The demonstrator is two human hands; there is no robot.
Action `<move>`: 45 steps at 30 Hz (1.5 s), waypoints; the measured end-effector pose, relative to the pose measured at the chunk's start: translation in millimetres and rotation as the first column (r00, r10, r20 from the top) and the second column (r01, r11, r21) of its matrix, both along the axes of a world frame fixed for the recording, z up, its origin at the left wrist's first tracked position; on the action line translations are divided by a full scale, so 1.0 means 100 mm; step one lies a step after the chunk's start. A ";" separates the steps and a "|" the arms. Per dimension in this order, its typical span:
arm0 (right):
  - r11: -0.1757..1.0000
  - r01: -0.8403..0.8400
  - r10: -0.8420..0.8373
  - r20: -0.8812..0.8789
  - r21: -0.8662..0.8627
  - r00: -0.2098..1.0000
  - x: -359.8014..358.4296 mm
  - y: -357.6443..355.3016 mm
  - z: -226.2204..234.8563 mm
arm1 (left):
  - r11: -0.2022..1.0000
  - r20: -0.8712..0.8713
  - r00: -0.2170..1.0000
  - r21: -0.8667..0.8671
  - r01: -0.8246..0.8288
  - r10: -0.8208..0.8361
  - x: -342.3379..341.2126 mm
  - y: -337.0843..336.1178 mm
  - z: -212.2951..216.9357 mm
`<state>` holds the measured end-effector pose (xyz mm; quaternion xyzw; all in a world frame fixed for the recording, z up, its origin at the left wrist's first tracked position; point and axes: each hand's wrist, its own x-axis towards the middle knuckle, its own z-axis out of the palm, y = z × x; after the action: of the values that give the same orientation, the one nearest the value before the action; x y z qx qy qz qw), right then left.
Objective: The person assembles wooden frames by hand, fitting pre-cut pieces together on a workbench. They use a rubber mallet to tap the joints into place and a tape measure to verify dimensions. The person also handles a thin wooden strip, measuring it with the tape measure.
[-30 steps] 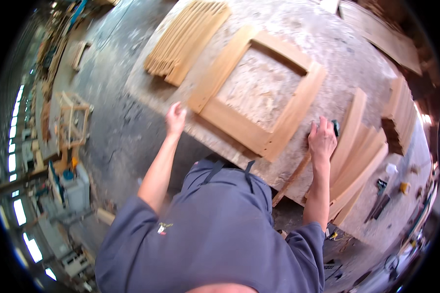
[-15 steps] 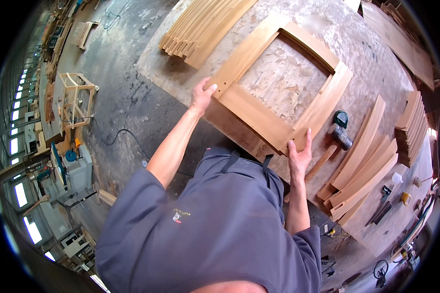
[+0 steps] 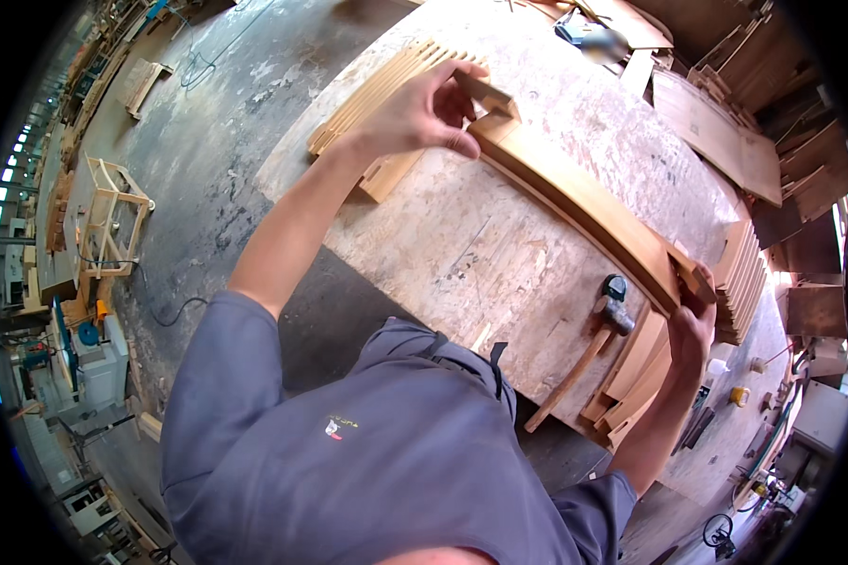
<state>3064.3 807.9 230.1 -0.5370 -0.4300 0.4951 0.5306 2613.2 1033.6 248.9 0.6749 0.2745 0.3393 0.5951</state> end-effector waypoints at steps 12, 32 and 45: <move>0.981 0.104 -0.087 -0.113 0.163 0.990 0.48 0.74 -0.02 | 0.973 0.264 0.959 0.178 -0.148 0.098 0.75 0.98 -0.24; 0.939 0.197 -0.215 0.033 0.283 0.976 0.61 1.81 -0.18 | 0.960 -0.005 0.969 0.134 -0.244 0.247 1.16 2.19 -0.36; 0.886 0.457 -0.463 -0.087 -0.078 0.882 -0.08 1.45 -2.42 | 0.794 -0.271 0.913 -0.457 -0.401 0.306 1.03 1.93 -2.39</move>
<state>3056.8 952.6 -12.2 -0.6118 -0.2486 0.3941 0.6392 2715.7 1226.8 10.1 0.4607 0.5284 0.2979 0.6480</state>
